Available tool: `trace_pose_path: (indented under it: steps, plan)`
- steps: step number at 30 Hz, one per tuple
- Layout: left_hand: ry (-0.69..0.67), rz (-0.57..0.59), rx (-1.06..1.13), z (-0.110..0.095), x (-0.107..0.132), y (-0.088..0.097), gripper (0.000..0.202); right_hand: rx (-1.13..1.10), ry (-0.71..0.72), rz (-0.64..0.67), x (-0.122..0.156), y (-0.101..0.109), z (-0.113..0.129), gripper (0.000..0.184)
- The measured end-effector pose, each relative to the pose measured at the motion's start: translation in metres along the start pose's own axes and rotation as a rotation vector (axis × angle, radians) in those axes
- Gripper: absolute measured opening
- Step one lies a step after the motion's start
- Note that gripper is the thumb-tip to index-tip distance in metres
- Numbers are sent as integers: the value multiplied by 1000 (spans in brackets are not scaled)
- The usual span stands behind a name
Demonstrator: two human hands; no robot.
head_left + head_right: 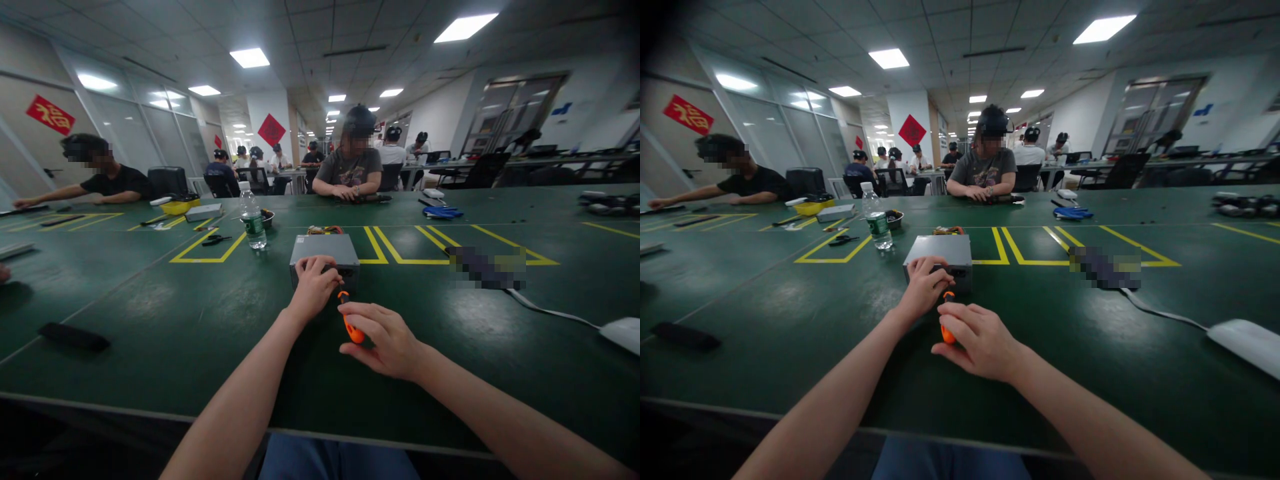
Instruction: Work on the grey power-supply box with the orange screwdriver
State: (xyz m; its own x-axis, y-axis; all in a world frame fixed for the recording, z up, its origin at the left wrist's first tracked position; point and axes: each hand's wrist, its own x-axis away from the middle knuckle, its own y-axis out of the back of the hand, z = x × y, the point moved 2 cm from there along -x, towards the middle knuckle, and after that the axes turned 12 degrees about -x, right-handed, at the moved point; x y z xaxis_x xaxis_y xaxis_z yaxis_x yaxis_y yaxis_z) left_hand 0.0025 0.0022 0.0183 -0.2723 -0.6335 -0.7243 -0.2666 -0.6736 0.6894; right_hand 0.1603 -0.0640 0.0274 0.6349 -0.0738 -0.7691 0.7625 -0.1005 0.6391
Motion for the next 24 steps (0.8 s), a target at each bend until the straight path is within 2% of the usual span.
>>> trace_pose_path:
  steps: [2,4,7,11,13,17,21,24]
  plan:
    - [3,18,3,1,0,0,11,18,15,87,-2,0,2,30]
    - [2,31,6,1,-1,0,11,38,24,116,-3,0,3,29]
    - [-3,40,6,1,-1,0,11,46,19,60,-2,0,2,26]
    - [54,-5,16,2,-1,1,39,4,-12,-29,5,-5,-5,26]
    - [93,-33,20,3,-1,0,46,-33,-44,-45,8,-6,-7,27]
    - [123,-44,-21,5,0,-4,43,-48,-61,35,6,-6,-5,35]
    - [96,-36,-62,5,0,-6,37,10,-12,159,1,-3,0,32]
    - [98,-29,-76,4,0,-7,33,28,-1,135,0,-4,-1,30]
